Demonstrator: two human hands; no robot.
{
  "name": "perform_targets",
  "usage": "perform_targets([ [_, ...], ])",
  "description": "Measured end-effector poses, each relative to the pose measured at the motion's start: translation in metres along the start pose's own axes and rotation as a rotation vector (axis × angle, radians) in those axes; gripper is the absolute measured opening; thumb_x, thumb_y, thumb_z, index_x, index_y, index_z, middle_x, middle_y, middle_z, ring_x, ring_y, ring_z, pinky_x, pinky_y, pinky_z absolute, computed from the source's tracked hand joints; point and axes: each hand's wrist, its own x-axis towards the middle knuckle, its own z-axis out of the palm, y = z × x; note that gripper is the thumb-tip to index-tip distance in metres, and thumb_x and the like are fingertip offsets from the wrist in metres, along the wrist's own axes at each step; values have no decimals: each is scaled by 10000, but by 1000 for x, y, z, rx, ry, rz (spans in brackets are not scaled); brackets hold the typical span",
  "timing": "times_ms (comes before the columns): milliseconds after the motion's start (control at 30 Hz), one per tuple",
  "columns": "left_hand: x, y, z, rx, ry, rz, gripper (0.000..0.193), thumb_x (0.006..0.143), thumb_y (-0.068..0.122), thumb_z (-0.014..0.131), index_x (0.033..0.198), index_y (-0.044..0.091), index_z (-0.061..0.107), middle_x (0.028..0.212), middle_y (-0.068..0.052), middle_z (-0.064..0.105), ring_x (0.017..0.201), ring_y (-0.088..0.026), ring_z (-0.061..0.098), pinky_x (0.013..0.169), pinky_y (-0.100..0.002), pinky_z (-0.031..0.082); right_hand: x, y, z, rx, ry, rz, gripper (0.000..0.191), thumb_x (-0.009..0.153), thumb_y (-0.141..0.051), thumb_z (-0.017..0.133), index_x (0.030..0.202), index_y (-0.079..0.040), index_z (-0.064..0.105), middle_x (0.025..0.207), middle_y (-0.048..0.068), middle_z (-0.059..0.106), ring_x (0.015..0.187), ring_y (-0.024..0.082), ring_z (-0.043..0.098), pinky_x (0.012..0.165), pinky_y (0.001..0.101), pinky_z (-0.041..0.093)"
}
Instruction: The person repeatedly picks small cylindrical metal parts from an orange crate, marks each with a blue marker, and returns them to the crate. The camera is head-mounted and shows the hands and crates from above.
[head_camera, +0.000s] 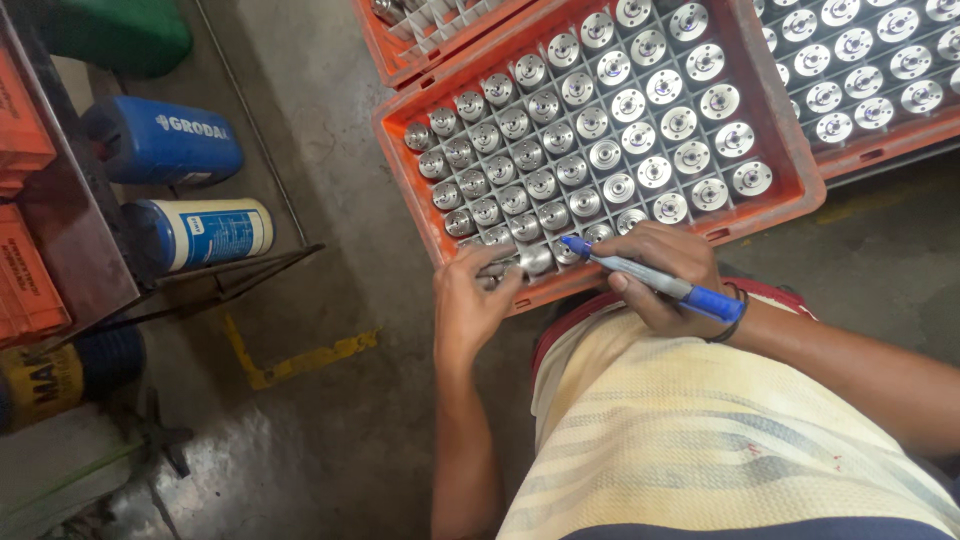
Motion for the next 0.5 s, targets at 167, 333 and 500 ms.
perform_targets([
  [167, 4, -8, 5, 263, -18, -147, 276, 759, 222, 823, 986, 74, 774, 897, -149, 752, 799, -301, 735, 740, -422, 563, -3, 0, 4, 6, 16, 7, 203, 928, -80, 661, 1106, 16, 677, 855, 120, 681, 732, 248, 675, 660, 358, 512],
  [333, 17, -4, 14, 394, -101, -267, 449, 603, 263, 892, 945, 58, 684, 809, -167, 738, 806, -366, 717, 743, -458, 551, -3, 0, 4, 19, 15, -3, 209, 941, -79, 651, 1123, 19, 679, 888, 128, 691, 768, 249, 689, 679, 348, 524],
  [500, 5, -20, -27, -546, -50, 10, 533, 728, 214, 902, 1118, 114, 553, 994, -85, 700, 942, -253, 704, 865, -419, 579, 0, -4, 0, -7, 48, 18, 221, 918, -71, 650, 1121, 10, 681, 907, 125, 699, 782, 249, 694, 692, 355, 530],
])
